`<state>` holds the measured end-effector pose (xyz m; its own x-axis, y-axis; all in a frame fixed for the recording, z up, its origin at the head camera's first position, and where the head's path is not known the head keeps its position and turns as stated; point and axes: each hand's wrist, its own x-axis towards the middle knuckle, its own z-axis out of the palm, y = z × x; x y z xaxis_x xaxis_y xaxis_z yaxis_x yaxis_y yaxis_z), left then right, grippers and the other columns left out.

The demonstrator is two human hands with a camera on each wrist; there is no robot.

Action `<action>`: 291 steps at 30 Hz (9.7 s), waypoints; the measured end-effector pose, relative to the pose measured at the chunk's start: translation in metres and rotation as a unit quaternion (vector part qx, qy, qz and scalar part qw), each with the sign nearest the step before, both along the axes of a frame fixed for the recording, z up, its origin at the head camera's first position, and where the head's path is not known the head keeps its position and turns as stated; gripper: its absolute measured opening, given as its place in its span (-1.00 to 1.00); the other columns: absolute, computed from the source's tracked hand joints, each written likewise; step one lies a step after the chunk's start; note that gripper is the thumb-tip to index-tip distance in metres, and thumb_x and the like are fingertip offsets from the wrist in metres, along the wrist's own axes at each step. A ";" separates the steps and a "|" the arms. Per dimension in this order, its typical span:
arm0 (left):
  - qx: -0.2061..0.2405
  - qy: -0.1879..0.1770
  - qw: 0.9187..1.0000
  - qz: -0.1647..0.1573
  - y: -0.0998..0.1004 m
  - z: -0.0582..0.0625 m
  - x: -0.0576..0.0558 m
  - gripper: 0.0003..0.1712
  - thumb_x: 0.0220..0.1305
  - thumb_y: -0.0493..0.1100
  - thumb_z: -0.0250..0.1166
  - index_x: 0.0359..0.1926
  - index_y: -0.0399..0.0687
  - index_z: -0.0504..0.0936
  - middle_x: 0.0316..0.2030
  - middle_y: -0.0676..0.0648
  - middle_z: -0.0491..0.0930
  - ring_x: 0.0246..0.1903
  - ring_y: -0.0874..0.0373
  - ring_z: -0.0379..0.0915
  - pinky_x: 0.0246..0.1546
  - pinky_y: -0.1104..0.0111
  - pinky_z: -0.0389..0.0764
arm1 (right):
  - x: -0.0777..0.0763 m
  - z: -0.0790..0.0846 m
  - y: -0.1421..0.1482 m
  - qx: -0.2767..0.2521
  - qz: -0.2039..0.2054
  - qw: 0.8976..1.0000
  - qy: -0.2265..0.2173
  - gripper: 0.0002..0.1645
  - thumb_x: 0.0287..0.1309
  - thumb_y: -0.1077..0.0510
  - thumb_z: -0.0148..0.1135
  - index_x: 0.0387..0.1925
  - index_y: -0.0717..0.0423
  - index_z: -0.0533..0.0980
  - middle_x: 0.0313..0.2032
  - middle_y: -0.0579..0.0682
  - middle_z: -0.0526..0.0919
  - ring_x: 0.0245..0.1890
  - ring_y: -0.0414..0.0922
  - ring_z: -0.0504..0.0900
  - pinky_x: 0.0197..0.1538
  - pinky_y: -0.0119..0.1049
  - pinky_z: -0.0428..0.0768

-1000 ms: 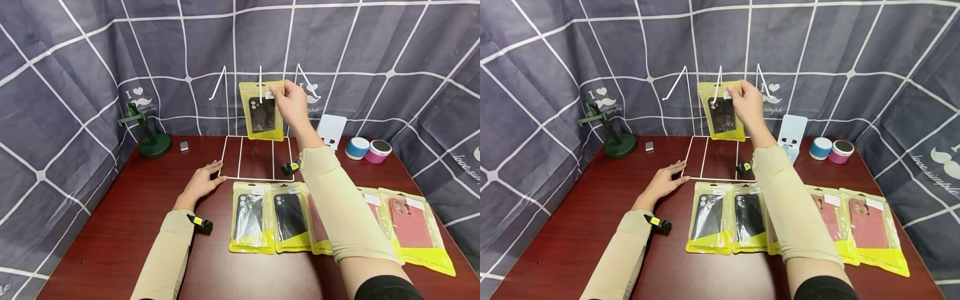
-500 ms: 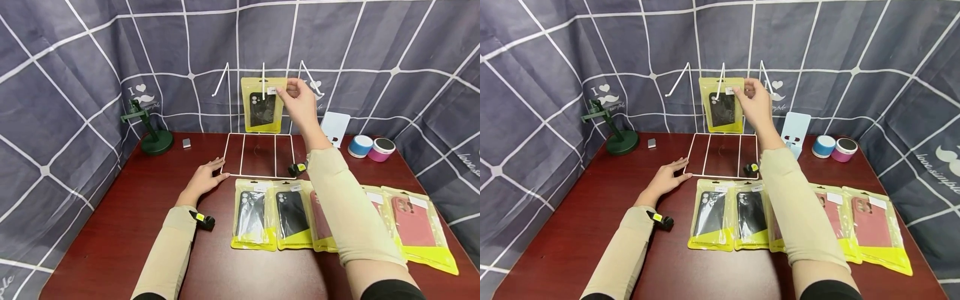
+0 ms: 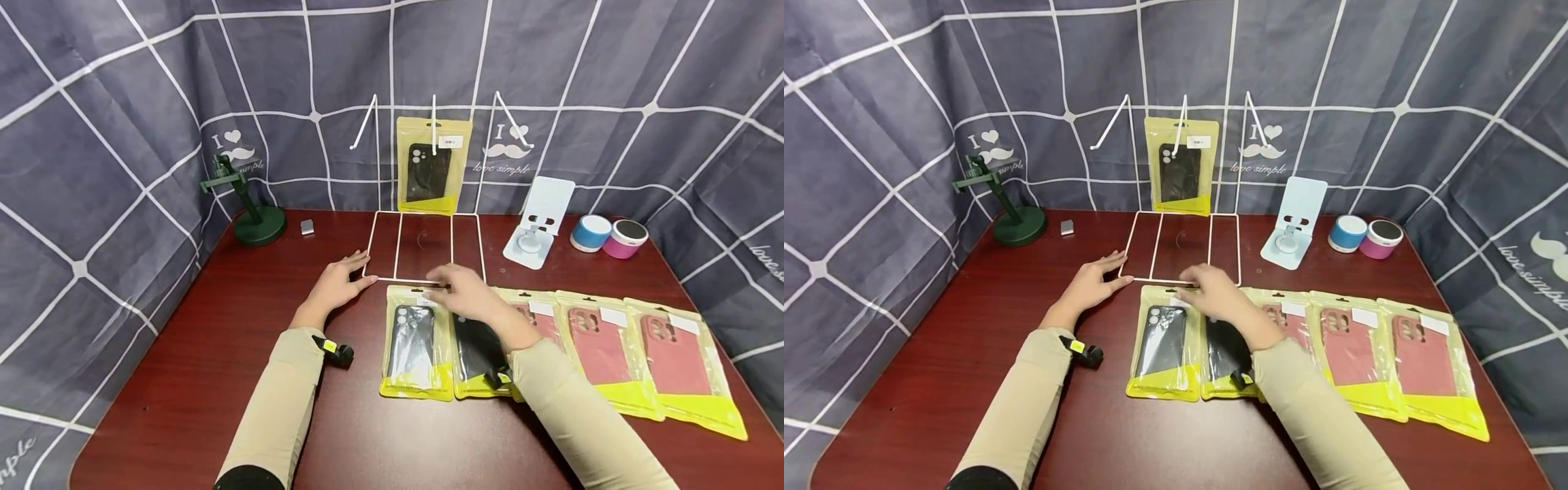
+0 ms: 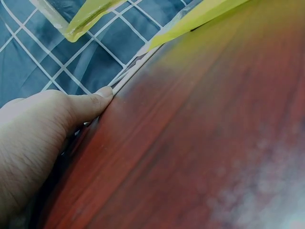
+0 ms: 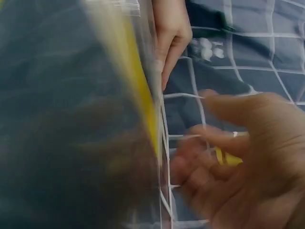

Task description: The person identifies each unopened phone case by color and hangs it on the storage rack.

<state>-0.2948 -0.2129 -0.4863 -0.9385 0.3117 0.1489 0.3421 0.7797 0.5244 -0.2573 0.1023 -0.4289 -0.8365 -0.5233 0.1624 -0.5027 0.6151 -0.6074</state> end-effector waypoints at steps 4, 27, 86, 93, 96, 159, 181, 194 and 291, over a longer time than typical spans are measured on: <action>0.002 -0.001 1.000 -0.001 0.000 0.002 0.000 -0.21 0.34 0.27 0.27 0.46 0.01 0.39 0.47 -0.04 0.26 0.48 0.02 0.10 0.43 0.01 0.18 | 0.002 -0.015 -0.004 0.051 0.011 0.999 0.006 -0.55 0.18 0.01 0.45 -0.01 0.22 0.61 -0.13 0.11 0.60 -0.09 0.06 0.57 0.02 -0.01 0.55; 0.009 0.011 1.000 -0.002 0.001 -0.001 -0.001 -0.22 0.34 0.27 0.28 0.44 0.01 0.41 0.46 -0.03 0.29 0.47 0.02 0.12 0.42 0.00 0.20 | -0.011 -0.037 0.001 -0.214 -0.077 0.969 -0.096 -0.74 0.22 0.10 0.43 -0.05 -0.03 0.65 -0.32 -0.08 0.71 -0.49 -0.14 0.50 -0.40 -0.30 0.48; 0.003 0.008 1.000 -0.002 0.002 0.001 0.000 -0.23 0.33 0.24 0.30 0.43 0.00 0.43 0.45 -0.05 0.31 0.45 0.05 0.17 0.42 0.05 0.23 | 0.007 0.149 -0.019 -0.598 -0.156 0.784 0.049 -0.81 -0.09 0.28 0.62 -0.45 0.31 0.73 -0.60 0.03 0.68 -0.75 -0.25 0.30 -0.68 -0.49 0.20; 0.012 0.008 1.000 0.005 0.002 0.001 0.002 -0.23 0.32 0.25 0.31 0.43 0.02 0.43 0.45 -0.03 0.31 0.46 0.08 0.16 0.42 0.06 0.22 | -0.009 0.149 -0.022 -0.579 -0.184 0.791 0.079 -0.81 -0.09 0.24 0.64 -0.45 0.25 0.75 -0.62 -0.02 0.68 -0.73 -0.26 0.32 -0.63 -0.44 0.22; 0.015 0.007 1.000 0.005 0.001 0.001 0.003 -0.22 0.31 0.25 0.32 0.43 0.02 0.44 0.44 -0.04 0.32 0.46 0.07 0.16 0.42 0.04 0.22 | -0.017 0.145 -0.024 -0.567 -0.192 0.796 0.090 -0.82 -0.08 0.23 0.63 -0.45 0.24 0.75 -0.59 -0.04 0.71 -0.67 -0.26 0.46 -0.57 -0.44 0.31; 0.000 0.021 1.000 0.000 0.004 0.006 -0.005 -0.23 0.33 0.27 0.28 0.44 0.05 0.42 0.45 0.00 0.30 0.46 0.07 0.15 0.43 0.05 0.20 | -0.026 0.113 0.039 -0.314 -0.142 0.937 0.060 -0.43 0.36 -0.04 0.27 0.35 -0.10 0.45 0.27 -0.05 0.56 0.33 -0.18 0.42 0.34 -0.08 0.35; 0.005 0.015 1.000 -0.005 0.001 -0.002 -0.001 -0.20 0.32 0.32 0.27 0.43 0.03 0.43 0.45 -0.03 0.31 0.46 0.04 0.16 0.42 0.01 0.21 | -0.004 -0.019 0.098 0.075 -0.012 0.997 -0.001 -0.50 0.11 -0.06 0.50 -0.01 0.13 0.61 -0.10 0.05 0.59 -0.13 -0.03 0.58 -0.02 -0.05 0.55; 0.017 0.014 1.000 -0.007 0.002 -0.001 0.001 -0.21 0.31 0.29 0.29 0.42 -0.02 0.45 0.44 -0.03 0.33 0.45 0.05 0.17 0.42 0.02 0.21 | -0.001 -0.014 0.105 0.085 0.019 0.996 -0.017 -0.35 0.05 -0.07 0.54 0.05 0.27 0.58 -0.07 0.12 0.59 -0.03 0.07 0.60 0.10 0.08 0.53; 0.022 0.020 1.000 -0.008 0.002 0.000 0.000 -0.23 0.32 0.25 0.31 0.41 -0.03 0.46 0.43 -0.06 0.34 0.45 0.03 0.18 0.42 0.00 0.21 | -0.017 0.146 -0.012 -0.512 -0.131 0.846 0.065 -0.72 0.09 0.15 0.54 -0.24 0.29 0.73 -0.48 0.02 0.76 -0.54 -0.18 0.68 -0.39 -0.42 0.62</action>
